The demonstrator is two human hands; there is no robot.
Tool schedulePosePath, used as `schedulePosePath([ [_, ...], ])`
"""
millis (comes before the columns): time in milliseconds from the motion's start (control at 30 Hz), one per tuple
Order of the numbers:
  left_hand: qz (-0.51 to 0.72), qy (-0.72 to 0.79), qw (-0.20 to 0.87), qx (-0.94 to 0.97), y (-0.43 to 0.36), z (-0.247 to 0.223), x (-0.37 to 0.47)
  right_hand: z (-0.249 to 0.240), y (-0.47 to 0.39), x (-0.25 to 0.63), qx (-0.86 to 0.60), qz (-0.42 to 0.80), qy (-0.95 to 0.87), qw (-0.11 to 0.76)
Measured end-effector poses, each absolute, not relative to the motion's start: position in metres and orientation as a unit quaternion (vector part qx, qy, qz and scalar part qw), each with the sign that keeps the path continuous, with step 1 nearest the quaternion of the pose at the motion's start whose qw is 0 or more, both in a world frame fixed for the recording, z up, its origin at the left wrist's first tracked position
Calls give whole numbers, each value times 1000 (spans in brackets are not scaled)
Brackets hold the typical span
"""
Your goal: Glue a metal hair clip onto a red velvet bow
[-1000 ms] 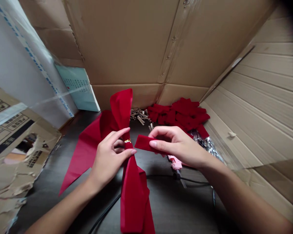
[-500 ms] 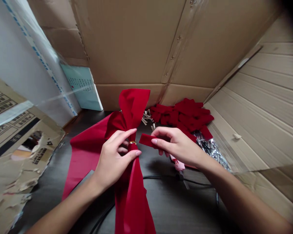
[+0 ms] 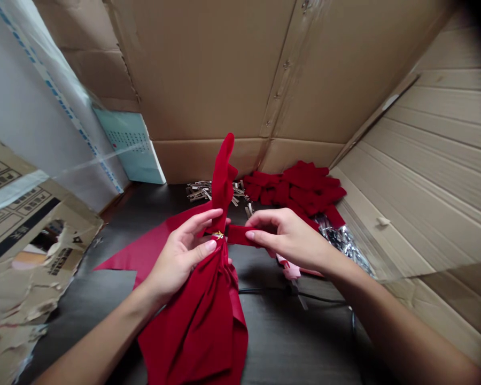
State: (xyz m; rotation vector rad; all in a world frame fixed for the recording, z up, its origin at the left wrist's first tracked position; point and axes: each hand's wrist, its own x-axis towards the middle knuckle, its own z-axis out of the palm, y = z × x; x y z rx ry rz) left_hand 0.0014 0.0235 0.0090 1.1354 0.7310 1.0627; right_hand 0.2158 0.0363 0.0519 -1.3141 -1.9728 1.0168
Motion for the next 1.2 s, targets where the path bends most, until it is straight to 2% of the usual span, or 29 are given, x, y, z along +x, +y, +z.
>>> schedulePosePath([
  [400, 437, 298, 697, 484, 25, 12, 1, 52, 35, 215, -473, 331, -766, 281],
  [667, 449, 348, 608, 555, 28, 7, 0, 50, 35, 212, -463, 342, -771, 272],
  [1067, 451, 376, 549, 595, 32, 3, 1, 27, 36, 197, -426, 363, -778, 286],
  [1133, 466, 402, 517, 595, 34, 3, 1, 25, 36, 198, -430, 321, -786, 308],
  [1200, 474, 423, 487, 599, 37, 3, 0, 31, 31, 200, -440, 227, -796, 348],
])
